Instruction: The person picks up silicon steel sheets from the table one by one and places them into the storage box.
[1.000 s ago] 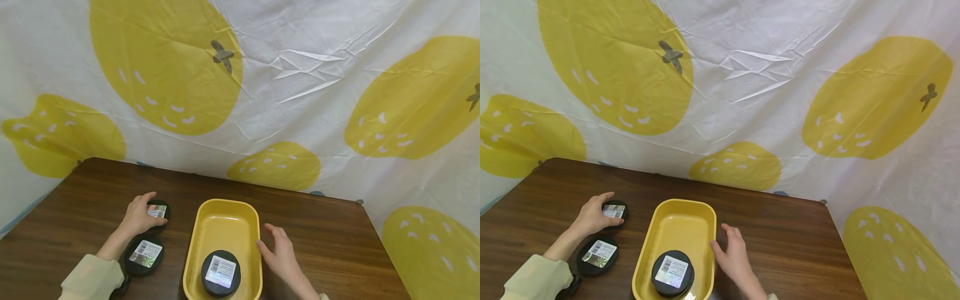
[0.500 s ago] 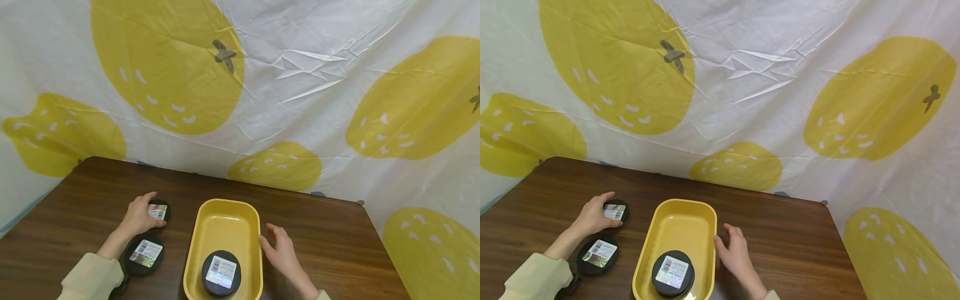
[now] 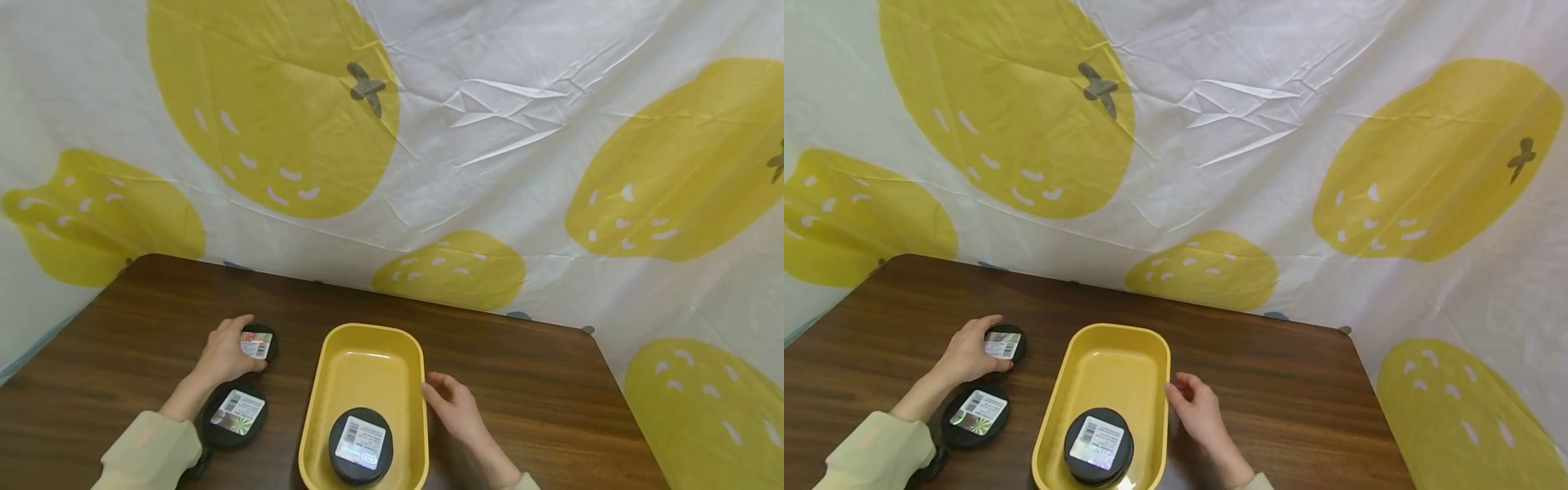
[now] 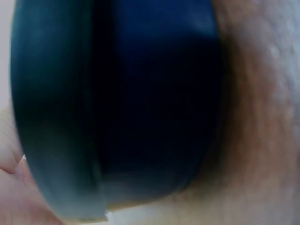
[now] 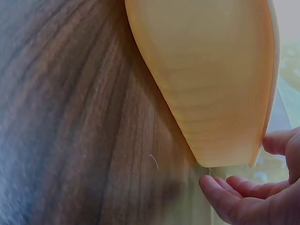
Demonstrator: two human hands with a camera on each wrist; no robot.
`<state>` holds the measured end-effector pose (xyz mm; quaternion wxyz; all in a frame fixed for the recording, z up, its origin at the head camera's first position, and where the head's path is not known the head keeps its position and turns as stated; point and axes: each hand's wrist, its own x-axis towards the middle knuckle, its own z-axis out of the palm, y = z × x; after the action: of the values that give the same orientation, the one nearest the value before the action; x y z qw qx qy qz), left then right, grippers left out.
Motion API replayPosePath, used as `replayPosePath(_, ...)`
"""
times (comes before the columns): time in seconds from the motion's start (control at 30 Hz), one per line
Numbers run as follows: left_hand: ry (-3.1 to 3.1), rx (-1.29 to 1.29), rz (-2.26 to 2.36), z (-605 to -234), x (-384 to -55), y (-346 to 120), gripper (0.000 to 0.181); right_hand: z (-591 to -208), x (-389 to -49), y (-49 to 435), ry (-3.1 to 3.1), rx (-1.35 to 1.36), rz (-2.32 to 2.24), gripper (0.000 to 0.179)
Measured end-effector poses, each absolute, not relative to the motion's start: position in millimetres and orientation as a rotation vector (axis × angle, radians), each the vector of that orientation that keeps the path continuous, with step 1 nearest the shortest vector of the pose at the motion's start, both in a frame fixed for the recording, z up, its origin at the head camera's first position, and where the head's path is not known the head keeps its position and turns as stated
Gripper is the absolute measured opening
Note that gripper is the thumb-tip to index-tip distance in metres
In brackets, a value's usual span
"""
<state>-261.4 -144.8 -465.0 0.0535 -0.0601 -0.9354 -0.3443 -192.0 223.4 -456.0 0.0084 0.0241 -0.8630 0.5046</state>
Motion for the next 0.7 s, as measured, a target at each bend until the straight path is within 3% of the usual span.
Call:
replayPosePath(0.27,-2.858,-0.238,-1.041,-458.9,-258.3,-142.9,0.085,-459.6,-191.1,222.3,-2.593,0.009,2.011,0.046)
replayPosePath(0.7,-2.749,-0.348,-1.087,-429.3,-256.0,-133.6,0.078,-462.0,-191.7,222.9,-2.577,-0.017,2.118,0.045)
